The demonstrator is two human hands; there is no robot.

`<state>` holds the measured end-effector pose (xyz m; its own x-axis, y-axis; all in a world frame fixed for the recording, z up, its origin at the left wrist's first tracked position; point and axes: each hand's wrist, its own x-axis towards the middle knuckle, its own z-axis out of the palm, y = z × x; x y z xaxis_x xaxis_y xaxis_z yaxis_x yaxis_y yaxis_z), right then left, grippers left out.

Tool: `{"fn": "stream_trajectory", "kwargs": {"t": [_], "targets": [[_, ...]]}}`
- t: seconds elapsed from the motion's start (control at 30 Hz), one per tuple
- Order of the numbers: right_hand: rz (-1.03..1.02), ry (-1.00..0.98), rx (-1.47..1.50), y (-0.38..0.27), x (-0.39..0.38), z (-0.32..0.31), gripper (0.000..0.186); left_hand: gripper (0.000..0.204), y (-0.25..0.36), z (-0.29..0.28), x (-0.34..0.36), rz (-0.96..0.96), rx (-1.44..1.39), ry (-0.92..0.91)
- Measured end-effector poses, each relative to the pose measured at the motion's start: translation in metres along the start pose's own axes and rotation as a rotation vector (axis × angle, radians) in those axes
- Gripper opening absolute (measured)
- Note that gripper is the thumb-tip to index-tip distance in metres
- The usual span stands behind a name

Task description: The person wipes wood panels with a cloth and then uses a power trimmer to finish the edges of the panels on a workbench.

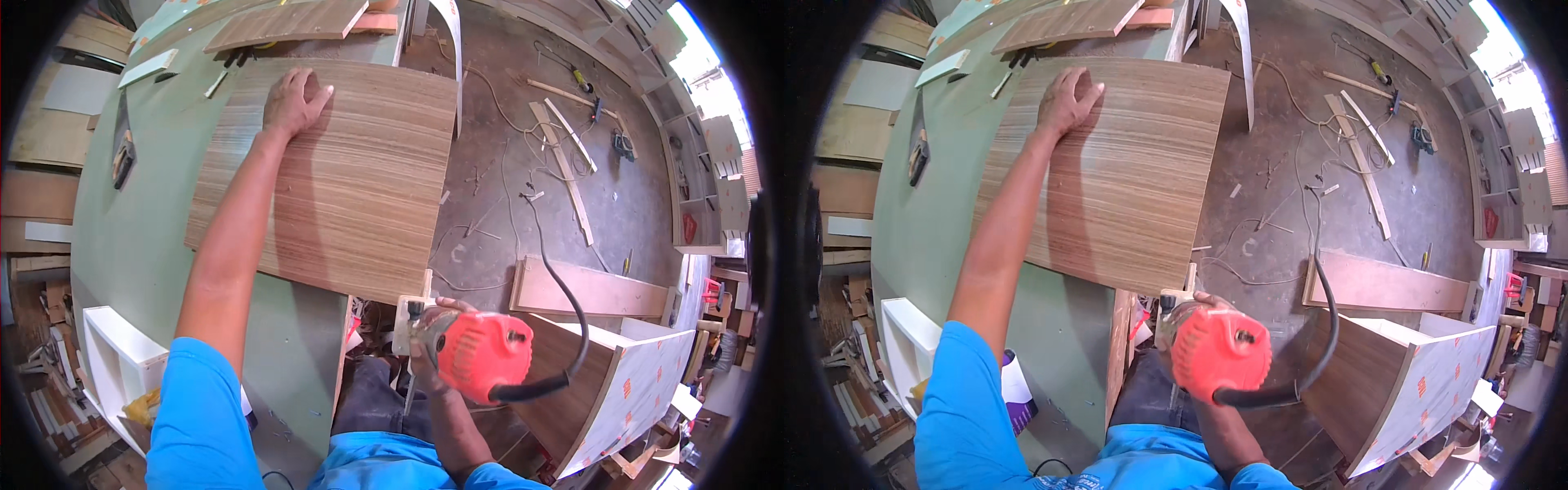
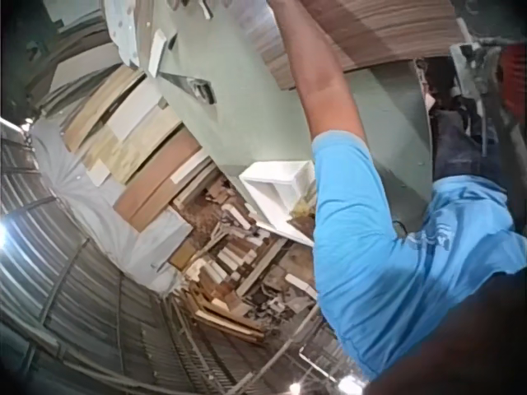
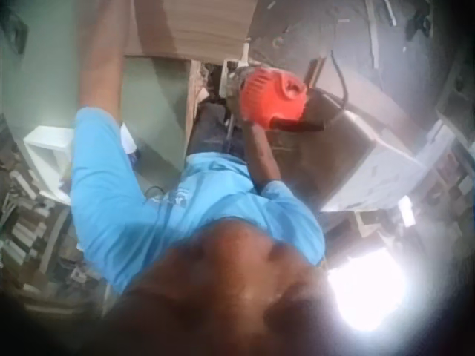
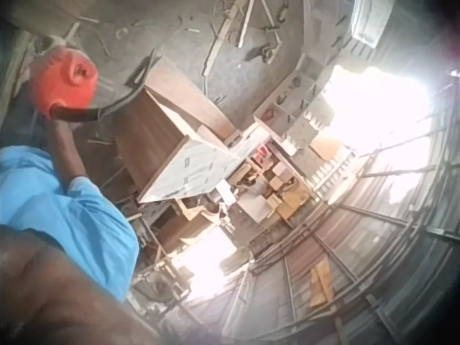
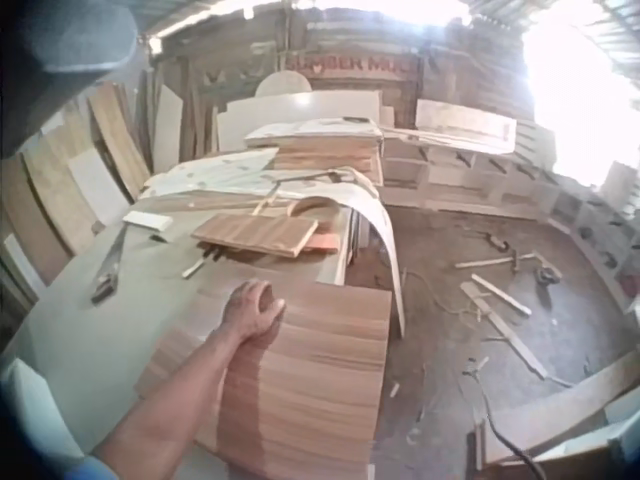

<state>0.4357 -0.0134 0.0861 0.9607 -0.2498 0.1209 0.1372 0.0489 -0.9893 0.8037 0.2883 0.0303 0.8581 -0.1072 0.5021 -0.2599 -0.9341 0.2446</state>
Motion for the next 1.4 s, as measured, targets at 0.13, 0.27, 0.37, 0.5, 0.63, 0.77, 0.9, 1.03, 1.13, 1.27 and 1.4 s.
{"fn": "stream_trajectory", "kwargs": {"t": [0.13, 0.27, 0.37, 0.5, 0.63, 0.77, 0.9, 1.03, 1.13, 1.27, 1.4], "targets": [[0.002, 0.033, -0.105, -0.002, -0.002, 0.011, 0.084, 0.063, -0.021, 0.03, 0.018, 0.056, 0.039, -0.047], [-0.004, -0.08, -0.229, -0.017, 0.003, 0.008, 0.096, 0.066, -0.028, 0.035, 0.036, 0.066, 0.058, -0.109], [-0.143, -0.237, -0.296, -0.015, 0.01, 0.002, 0.101, 0.071, -0.012, 0.038, 0.04, -0.03, 0.073, -0.154], [-0.124, -0.216, -0.363, -0.014, 0.009, 0.003, 0.096, 0.075, -0.02, 0.035, 0.04, -0.029, 0.029, -0.121], [-0.106, -0.181, -0.344, -0.011, 0.015, 0.009, 0.093, 0.057, 0.0, 0.021, 0.036, -0.029, -0.064, -0.035], [-0.121, -0.115, -0.287, -0.004, 0.016, 0.011, 0.094, 0.053, 0.0, 0.019, 0.038, -0.001, -0.117, -0.037], [-0.098, -0.124, -0.283, -0.007, 0.019, 0.015, 0.096, 0.076, -0.013, 0.027, 0.038, -0.073, -0.045, -0.151], [-0.166, -0.179, -0.341, 0.0, 0.023, 0.007, 0.105, 0.08, -0.015, 0.032, 0.037, -0.061, -0.06, -0.095], [-0.2, -0.194, -0.348, 0.005, 0.028, 0.007, 0.107, 0.078, -0.017, 0.034, 0.037, -0.039, -0.082, -0.074], [-0.153, -0.139, -0.262, 0.012, 0.036, 0.008, 0.103, 0.077, -0.015, 0.032, 0.037, -0.045, -0.06, -0.089], [-0.162, -0.076, -0.206, 0.027, 0.043, 0.011, 0.098, 0.078, -0.015, 0.032, 0.037, -0.052, -0.058, -0.07]]}}
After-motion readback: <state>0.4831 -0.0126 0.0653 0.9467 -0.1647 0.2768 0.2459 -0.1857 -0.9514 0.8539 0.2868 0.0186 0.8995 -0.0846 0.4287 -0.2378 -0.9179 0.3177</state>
